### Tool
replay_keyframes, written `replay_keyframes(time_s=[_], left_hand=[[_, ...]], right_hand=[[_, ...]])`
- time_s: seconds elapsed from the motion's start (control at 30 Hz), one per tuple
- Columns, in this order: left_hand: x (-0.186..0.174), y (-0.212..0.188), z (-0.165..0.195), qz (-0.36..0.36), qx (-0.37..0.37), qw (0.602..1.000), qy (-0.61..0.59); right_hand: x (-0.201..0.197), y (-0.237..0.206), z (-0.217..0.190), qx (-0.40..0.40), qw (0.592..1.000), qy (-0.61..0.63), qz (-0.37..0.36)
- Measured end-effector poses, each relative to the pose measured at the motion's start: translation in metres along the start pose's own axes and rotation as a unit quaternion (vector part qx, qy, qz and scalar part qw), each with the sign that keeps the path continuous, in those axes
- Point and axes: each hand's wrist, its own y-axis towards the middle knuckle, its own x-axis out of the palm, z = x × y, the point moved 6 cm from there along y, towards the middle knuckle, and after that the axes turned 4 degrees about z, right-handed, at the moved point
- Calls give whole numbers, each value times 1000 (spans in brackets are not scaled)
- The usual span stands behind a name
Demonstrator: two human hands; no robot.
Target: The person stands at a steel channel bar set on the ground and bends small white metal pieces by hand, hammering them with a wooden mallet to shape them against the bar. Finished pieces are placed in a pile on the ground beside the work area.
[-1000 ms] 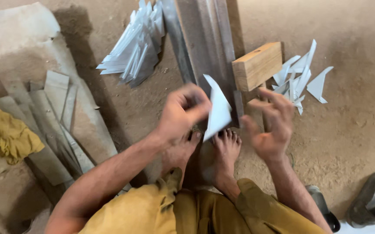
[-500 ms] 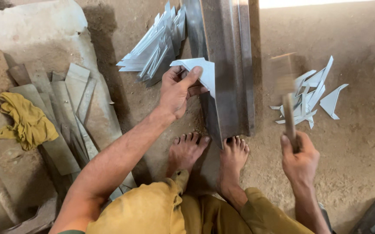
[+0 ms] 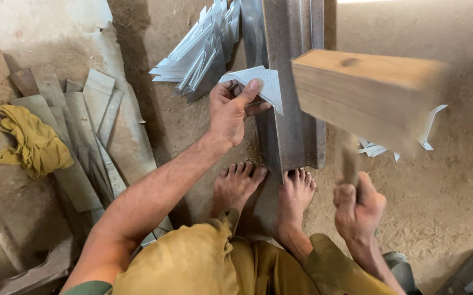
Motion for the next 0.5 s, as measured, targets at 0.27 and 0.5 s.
replay_keyframes(time_s=[0.27,0.5], left_hand=[[0,1,-1,1,3,1000,-1],[4,1,1,9,-8,1000,1]], right_hand=[[10,-1,14,-18,988,-154,-23],[12,-3,34,69,996,-42,37]])
